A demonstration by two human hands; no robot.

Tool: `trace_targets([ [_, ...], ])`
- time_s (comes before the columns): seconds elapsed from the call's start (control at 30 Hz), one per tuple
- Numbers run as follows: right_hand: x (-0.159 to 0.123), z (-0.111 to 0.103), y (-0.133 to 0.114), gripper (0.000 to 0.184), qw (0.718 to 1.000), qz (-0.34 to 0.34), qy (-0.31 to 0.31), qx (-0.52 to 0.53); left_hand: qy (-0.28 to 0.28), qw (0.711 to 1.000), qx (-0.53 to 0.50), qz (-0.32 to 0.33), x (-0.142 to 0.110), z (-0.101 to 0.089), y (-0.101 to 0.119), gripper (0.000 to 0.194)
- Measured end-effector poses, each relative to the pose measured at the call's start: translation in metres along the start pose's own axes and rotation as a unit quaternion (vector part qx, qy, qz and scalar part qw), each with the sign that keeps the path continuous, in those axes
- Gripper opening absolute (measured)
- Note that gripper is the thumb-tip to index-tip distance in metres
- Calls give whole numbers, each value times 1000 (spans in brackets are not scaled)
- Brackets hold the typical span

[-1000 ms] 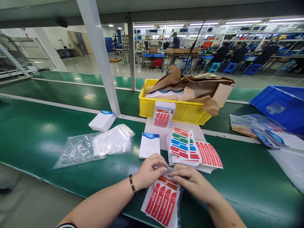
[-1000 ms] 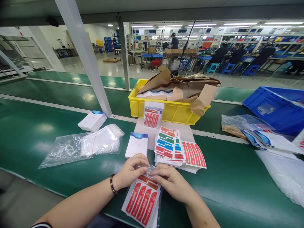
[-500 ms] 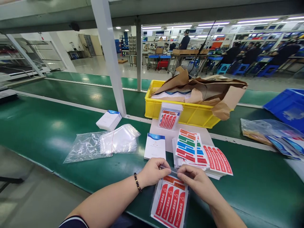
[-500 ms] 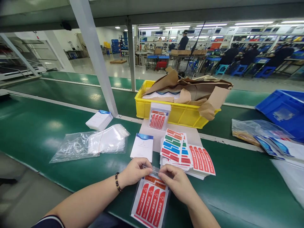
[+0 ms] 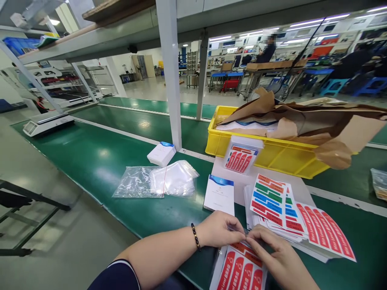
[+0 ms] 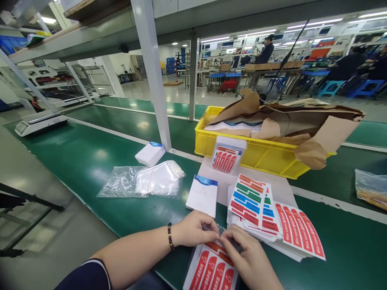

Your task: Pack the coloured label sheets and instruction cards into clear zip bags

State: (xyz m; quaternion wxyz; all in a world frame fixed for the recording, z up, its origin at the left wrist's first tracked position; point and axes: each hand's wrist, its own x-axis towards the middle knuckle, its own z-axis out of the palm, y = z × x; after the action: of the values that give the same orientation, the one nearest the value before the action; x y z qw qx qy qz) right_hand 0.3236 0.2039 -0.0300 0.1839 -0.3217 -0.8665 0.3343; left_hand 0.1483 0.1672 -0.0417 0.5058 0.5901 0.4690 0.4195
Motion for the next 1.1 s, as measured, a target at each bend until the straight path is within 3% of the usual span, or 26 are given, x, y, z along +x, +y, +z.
trace_targets([
  [0.07,-1,0,4,10,995,-50,76,-48,20,996,77,49,0,-9,7,17],
  [0.17,-2,-3,10,13,967,-95,204,-120,109,973,169,116,3,-22,14,22],
  [0.3,-1,-8,13,5,939,-127,271,-167,205,939,239,141,7,-28,12,20],
  [0.43,-1,-9,9,5,932,-171,269,-171,235,894,354,142,8,-22,8,24],
  [0.5,-2,-8,7,5,929,-186,273,-166,235,868,423,111,11,-27,11,28],
  [0.67,-4,-5,6,7,932,-196,265,-153,240,785,563,-91,27,-81,12,39],
  [0.77,-4,-3,6,10,935,-190,256,-157,220,776,572,-152,32,-116,1,34],
  [0.83,-5,-2,5,12,939,-183,247,-157,204,770,578,-178,32,-128,-8,28],
  [0.97,-6,0,6,15,949,-163,225,-148,186,764,591,-178,29,-135,-16,25],
  [1.1,-7,3,7,19,965,-130,193,-122,192,762,601,-144,24,-135,-6,24],
])
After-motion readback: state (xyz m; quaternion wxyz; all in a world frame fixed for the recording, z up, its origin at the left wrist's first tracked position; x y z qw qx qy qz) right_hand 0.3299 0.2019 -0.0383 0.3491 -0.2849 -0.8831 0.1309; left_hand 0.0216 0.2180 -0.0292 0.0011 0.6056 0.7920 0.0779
